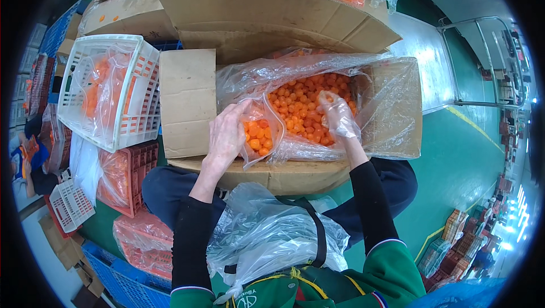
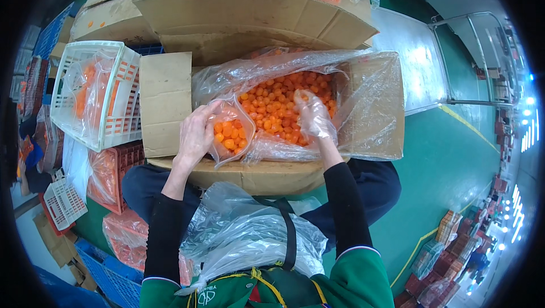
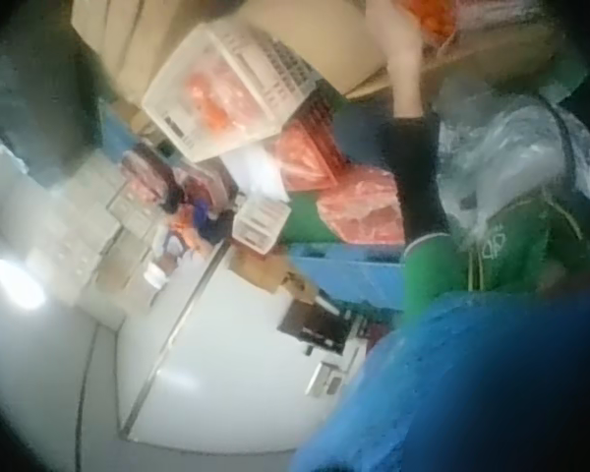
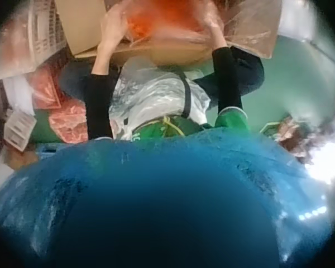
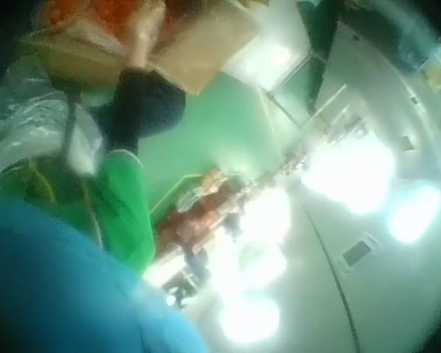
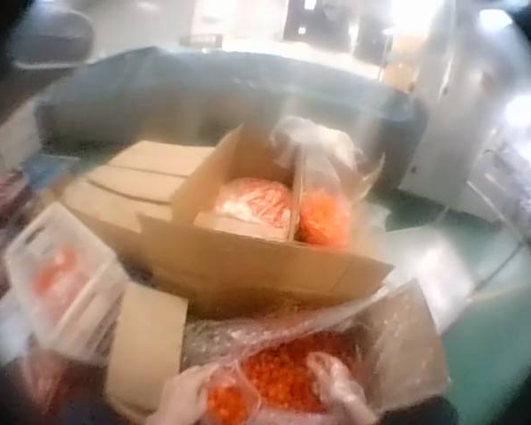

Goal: The person sits cross-legged on the floor and packs small orange tomatoes from a large cardboard box into clear plastic bags. They repeatedly scoop tomatoes with their hands, place them into bags, and set the filled bags into a white plastic crate. Another worker is visible in the background performing a similar task.

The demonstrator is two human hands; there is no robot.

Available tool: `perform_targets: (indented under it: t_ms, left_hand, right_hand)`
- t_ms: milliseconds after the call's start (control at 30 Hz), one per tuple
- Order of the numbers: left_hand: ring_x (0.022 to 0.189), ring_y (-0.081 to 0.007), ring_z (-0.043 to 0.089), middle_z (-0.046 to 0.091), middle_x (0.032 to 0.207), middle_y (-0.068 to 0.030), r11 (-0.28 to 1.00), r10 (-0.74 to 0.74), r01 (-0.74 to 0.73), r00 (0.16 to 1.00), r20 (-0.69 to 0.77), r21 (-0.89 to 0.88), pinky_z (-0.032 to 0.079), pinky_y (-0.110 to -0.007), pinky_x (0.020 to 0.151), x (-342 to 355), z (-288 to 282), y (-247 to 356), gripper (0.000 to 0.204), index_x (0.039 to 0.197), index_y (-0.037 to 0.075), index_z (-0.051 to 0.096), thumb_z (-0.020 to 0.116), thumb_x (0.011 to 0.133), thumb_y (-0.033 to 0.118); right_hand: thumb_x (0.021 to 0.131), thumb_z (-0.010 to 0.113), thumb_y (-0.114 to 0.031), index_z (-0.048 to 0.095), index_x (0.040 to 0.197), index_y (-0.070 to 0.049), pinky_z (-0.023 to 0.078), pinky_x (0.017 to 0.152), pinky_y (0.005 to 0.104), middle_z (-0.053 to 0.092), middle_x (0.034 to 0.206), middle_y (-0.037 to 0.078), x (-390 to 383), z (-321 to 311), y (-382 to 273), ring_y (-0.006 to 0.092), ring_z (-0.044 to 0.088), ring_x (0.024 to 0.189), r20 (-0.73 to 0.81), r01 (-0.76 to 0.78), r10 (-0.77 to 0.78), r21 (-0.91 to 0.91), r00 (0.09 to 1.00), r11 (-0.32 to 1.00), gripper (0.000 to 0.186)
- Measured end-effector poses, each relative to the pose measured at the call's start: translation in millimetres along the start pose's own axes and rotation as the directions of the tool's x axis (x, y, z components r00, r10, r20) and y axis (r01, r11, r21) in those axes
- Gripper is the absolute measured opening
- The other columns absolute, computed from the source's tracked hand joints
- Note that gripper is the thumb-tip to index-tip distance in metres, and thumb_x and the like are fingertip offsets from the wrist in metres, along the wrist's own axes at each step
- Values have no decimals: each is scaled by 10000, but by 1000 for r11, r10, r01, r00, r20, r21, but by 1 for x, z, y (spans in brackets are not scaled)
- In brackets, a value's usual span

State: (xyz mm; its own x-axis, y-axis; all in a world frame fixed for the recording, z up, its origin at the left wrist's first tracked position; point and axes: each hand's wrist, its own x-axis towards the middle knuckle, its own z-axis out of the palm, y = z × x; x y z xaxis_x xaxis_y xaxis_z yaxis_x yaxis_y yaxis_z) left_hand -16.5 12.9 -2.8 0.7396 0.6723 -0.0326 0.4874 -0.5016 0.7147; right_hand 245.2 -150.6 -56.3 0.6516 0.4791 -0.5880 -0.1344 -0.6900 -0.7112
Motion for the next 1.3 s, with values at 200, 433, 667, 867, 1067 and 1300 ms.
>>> perform_targets:
  t_ms: [200, 433, 667, 867, 1067, 1300]
  left_hand:
    - [990, -383, 644, 660, 1075, -170, 1000, 2, -2, 1000, -11, -3, 519, -465, 843, -1, 1, -1, 510, 1262, 66, 631, 513, 790, -85]
    - [988, -381, 647, 668, 1057, -179, 1000, 4, -4, 1000, -14, 7, 519, -456, 847, -1, 1, -2, 524, 1269, 78, 630, 507, 786, -84]
    - [971, -384, 640, 649, 1051, -172, 1000, 18, -18, 1000, -14, -2, 517, -479, 828, -1, 3, -2, 496, 1264, 56, 624, 515, 799, -77]
    - [980, -389, 639, 653, 1065, -176, 1000, -5, 5, 1000, -7, -28, 520, -473, 842, -2, 1, -4, 494, 1259, 56, 628, 506, 803, -88]
    - [982, -391, 639, 653, 1088, -181, 1000, -5, 5, 1000, 0, -22, 515, -475, 854, -2, -2, 0, 489, 1262, 44, 626, 510, 805, -84]
    - [981, -394, 639, 650, 1078, -185, 1000, -15, 16, 1000, 10, -18, 515, -475, 847, -1, 0, -4, 487, 1270, 46, 622, 511, 813, -77]
  right_hand:
    - [1042, 504, -397, 497, 1327, 10, 519, 631, 289, 599, 1174, 212, -14, 4, -9, 189, 564, 777, 237, -194, -32, 861, 971, 470, 498]
    - [1031, 463, -482, 478, 1358, 3, 368, 1130, 587, 483, 1410, 242, -56, 27, -35, 406, 447, 1349, 420, -419, -216, 906, 881, 53, 585]
    - [1036, 451, -476, 501, 1347, -25, 385, 1112, 600, 530, 1354, 193, -88, 54, -64, 356, 484, 1321, 475, -474, -415, 873, 776, 113, 550]
    - [1033, 504, -389, 610, 1259, -2, 480, 989, 367, 630, 1293, 139, -103, 61, -76, 232, 583, 1196, 127, 540, -581, 256, 804, 802, 461]
    - [975, 552, -486, 635, 1120, 12, 507, 920, 436, 672, 1140, 199, -10, 33, -54, 336, 643, 1056, 175, 362, -322, -580, 930, 730, 526]
    - [899, 650, -393, 625, 1051, 11, 517, 855, 468, 651, 1033, 245, 9, 80, 11, 412, 639, 973, 412, 567, -455, -774, 789, 281, 432]
